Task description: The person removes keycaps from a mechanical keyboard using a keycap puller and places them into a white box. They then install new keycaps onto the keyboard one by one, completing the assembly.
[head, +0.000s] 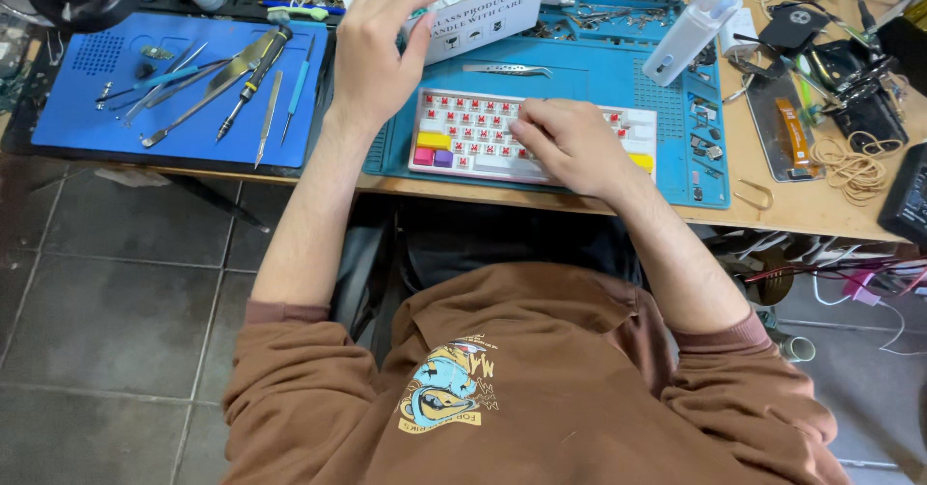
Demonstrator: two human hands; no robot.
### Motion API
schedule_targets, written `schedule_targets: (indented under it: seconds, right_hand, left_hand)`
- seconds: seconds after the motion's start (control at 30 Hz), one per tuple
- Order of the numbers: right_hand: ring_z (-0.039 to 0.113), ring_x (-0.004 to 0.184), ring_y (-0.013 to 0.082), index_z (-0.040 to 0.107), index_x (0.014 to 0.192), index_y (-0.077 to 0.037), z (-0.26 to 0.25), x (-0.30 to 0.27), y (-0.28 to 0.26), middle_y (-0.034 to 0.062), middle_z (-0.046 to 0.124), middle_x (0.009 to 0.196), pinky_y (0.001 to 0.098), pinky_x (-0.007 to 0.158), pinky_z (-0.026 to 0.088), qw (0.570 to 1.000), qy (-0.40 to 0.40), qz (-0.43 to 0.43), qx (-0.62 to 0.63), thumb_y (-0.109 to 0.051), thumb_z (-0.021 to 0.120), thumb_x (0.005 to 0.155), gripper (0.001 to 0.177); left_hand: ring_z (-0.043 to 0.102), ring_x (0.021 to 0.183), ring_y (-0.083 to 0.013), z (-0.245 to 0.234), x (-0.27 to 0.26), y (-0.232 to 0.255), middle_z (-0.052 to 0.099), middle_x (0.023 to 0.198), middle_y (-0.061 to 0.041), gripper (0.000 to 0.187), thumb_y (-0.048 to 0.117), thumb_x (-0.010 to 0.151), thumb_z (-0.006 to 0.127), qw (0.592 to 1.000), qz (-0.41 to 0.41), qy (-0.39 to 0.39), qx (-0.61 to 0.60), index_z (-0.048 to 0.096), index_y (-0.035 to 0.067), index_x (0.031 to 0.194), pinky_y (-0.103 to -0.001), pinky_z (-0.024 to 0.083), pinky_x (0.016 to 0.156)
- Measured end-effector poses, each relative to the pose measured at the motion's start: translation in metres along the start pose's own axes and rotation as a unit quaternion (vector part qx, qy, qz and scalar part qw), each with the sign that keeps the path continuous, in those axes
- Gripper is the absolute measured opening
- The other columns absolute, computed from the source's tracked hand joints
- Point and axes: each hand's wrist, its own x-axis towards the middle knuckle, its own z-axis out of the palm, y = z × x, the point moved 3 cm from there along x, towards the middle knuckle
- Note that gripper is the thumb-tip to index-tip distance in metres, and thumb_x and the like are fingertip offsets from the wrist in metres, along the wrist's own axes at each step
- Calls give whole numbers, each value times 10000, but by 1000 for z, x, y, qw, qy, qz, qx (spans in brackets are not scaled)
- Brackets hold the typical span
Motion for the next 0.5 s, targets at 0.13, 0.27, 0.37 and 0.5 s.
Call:
schedule_targets:
  seconds: [0.13,0.27,0.37,0.5]
  right_hand:
    - [572,835,397,510,938,-77,16,39,-2,148,633,884,513,772,404,993,-81,-73,-38,-344,341,1255,448]
    - [565,750,365,530,866,-93,34,84,-8,110,611,795,532,690,394,980,-110,-134,-93,-343,512,1190,410]
    - [599,826,391,569,905,-99,47,111,-7,132,646,860,548,730,417,971,-167,-132,-114,-343,523,1168,362]
    - [589,803,392,549,897,-73,59,125,-5,146,643,842,552,725,411,962,-207,-148,-103,-335,516,1123,347]
  left_hand:
    - [738,1262,-316,-20,-38,16,794,1336,-176,360,70,1085,721,980,-67,-139,-127,703,-17,1434,-492,594,1102]
    - [400,1640,-372,-12,-75,9,393,1793,-201,1236,648,843,916,916,-201,-330,-110,321,31,1733,-602,378,1253]
    - [369,1658,-396,-1,-92,-2,373,1802,-218,1412,728,739,967,915,-196,-341,-89,278,14,1744,-604,336,1280]
    - [522,1484,-394,0,-88,5,567,1629,-178,1229,726,750,950,937,-146,-296,-114,443,27,1624,-581,387,1249]
